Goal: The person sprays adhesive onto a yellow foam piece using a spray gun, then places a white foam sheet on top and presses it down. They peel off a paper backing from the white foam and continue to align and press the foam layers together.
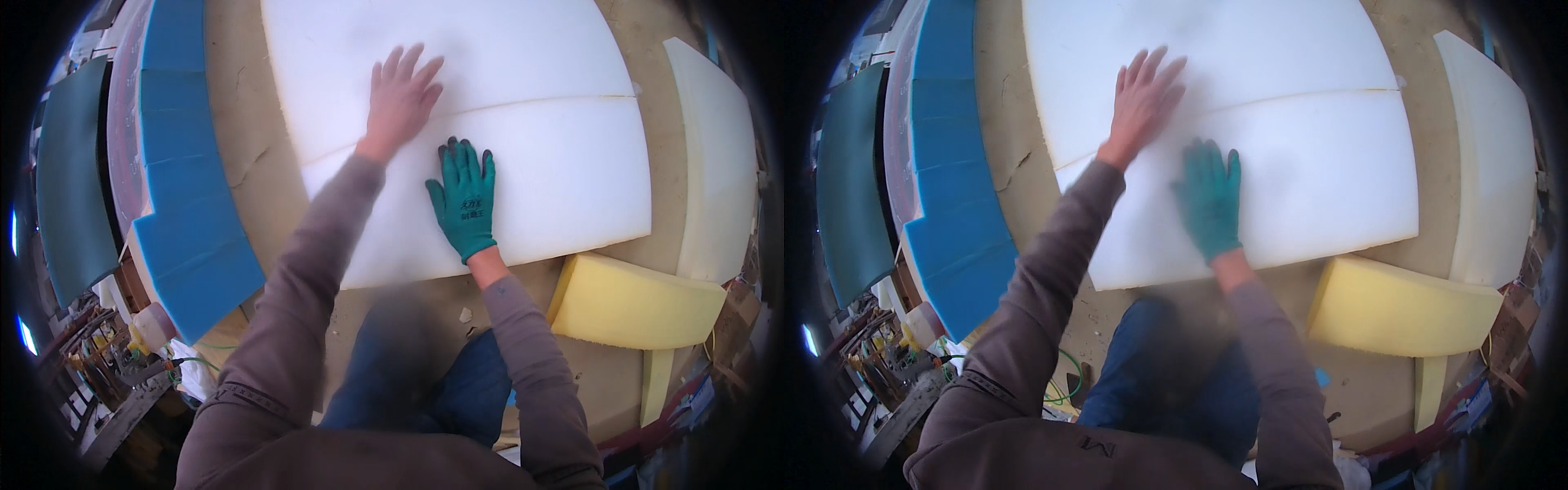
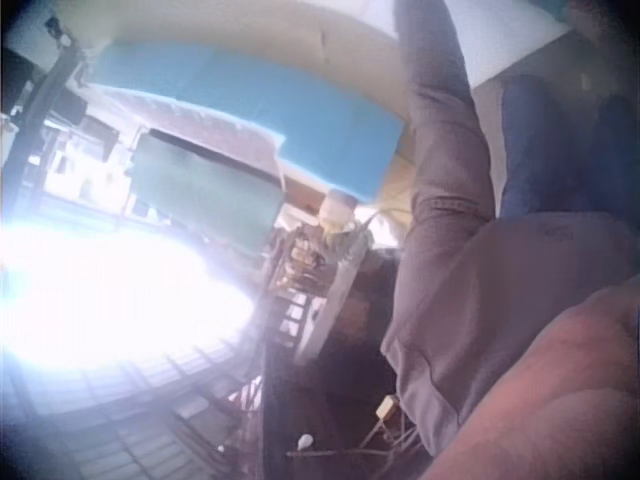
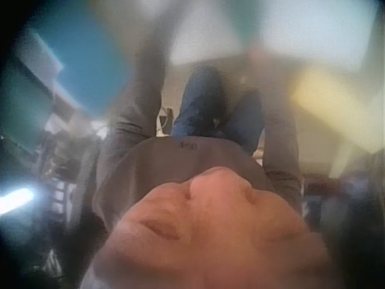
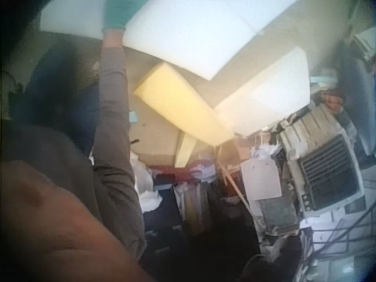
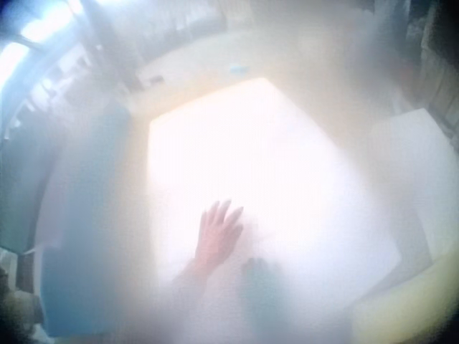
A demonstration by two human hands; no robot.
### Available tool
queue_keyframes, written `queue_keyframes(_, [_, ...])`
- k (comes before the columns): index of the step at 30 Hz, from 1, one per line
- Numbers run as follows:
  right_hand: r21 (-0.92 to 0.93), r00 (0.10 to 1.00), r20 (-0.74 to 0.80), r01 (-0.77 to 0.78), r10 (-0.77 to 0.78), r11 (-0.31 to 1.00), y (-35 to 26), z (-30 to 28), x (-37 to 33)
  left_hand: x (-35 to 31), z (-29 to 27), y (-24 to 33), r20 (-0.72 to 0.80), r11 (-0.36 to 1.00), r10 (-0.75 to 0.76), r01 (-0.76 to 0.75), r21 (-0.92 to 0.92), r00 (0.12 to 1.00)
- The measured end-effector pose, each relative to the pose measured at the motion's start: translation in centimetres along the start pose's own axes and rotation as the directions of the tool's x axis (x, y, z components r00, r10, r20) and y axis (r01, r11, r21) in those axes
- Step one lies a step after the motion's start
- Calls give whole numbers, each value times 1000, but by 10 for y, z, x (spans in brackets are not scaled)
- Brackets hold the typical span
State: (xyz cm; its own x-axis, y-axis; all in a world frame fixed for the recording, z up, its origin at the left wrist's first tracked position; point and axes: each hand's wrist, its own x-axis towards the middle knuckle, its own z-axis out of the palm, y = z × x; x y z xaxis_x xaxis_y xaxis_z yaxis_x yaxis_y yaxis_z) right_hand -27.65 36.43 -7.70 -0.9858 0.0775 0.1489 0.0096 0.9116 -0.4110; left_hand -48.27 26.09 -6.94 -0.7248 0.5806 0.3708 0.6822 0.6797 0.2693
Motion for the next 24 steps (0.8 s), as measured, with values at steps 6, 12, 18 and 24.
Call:
queue_keyframes(6, [-13,988,154,-11,13,1000,6,8,-13,39,42,-27,212,997,21,-37,73,977])
queue_keyframes(12, [63,981,190,-39,27,997,5,8,-12,43,42,-33,237,997,9,-26,69,971])
queue_keyframes(18, [151,977,212,-66,33,986,9,11,-20,46,46,-36,270,994,8,-36,99,963])
queue_keyframes(24, [152,984,179,-48,20,987,8,8,-17,42,44,-32,254,995,1,-25,94,967])
